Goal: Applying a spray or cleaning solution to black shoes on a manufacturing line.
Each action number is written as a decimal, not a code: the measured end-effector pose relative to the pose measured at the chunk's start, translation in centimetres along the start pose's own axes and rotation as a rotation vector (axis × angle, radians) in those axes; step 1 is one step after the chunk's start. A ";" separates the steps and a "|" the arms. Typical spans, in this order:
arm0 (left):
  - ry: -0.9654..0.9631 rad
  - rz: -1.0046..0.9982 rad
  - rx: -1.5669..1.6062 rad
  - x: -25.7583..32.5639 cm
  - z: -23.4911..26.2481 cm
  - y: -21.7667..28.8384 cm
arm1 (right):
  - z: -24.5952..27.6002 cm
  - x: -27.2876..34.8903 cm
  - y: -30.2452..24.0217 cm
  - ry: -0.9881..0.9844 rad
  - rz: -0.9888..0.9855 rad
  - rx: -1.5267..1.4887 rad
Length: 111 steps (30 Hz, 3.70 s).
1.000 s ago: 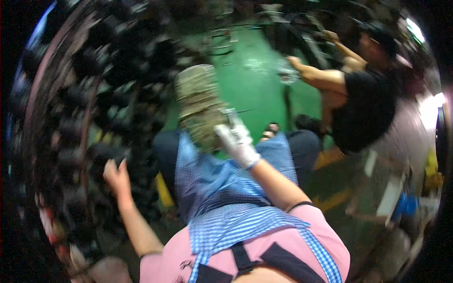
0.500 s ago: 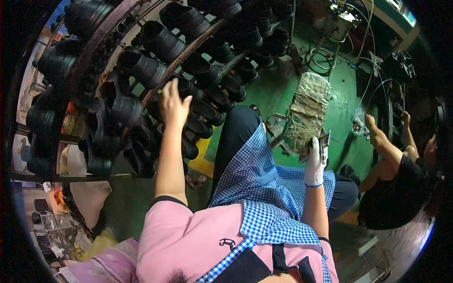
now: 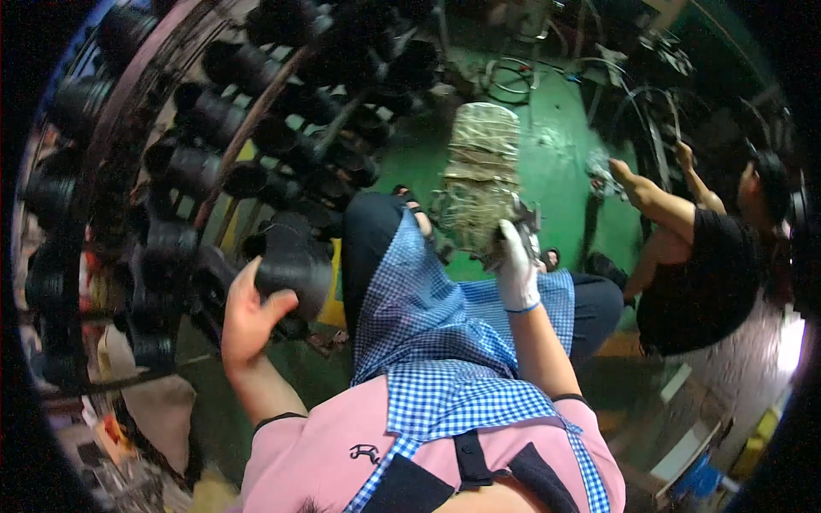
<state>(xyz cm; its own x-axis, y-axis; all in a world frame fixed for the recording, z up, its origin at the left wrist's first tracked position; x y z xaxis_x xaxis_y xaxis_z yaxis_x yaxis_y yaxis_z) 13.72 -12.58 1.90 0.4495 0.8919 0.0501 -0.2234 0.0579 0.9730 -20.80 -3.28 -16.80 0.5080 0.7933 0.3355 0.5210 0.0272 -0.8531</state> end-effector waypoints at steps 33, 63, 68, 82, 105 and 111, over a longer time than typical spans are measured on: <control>-0.552 -1.133 -0.977 -3.6 -23.3 7.5 | 3.8 8.0 -5.4 -0.138 0.111 0.283; -0.590 -1.010 -1.084 -5.6 -27.4 9.0 | 4.7 10.8 -8.0 0.020 0.330 0.617; -0.692 -1.020 -1.125 -6.0 -30.2 9.7 | 5.5 10.9 -8.8 0.065 0.371 0.544; -0.551 -0.918 -1.195 -12.5 -35.7 11.2 | 7.1 6.7 -12.6 0.229 0.494 0.488; -0.390 -0.669 -1.333 -23.4 -31.7 10.1 | 2.0 2.9 -11.6 0.214 0.583 0.513; -0.368 -0.657 -1.222 -24.0 -30.3 9.9 | 1.0 5.0 -11.4 0.098 0.550 0.652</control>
<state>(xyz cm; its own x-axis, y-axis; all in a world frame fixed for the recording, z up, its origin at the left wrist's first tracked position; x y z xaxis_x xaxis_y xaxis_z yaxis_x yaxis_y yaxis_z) -25.54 -19.85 3.53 0.9128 0.3993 -0.0862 -0.3961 0.9168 0.0514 -24.88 0.99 -5.79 0.6451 0.7412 -0.1857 -0.3000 0.0222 -0.9537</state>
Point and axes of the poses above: each hand's wrist, its own x-axis away from the middle knuckle, its own z-axis out of the back of the hand, y = z × x, the point moved 10 cm from there along -x, towards the middle knuckle, and after that the axes turned 4 degrees about -z, right-handed, at the moved point
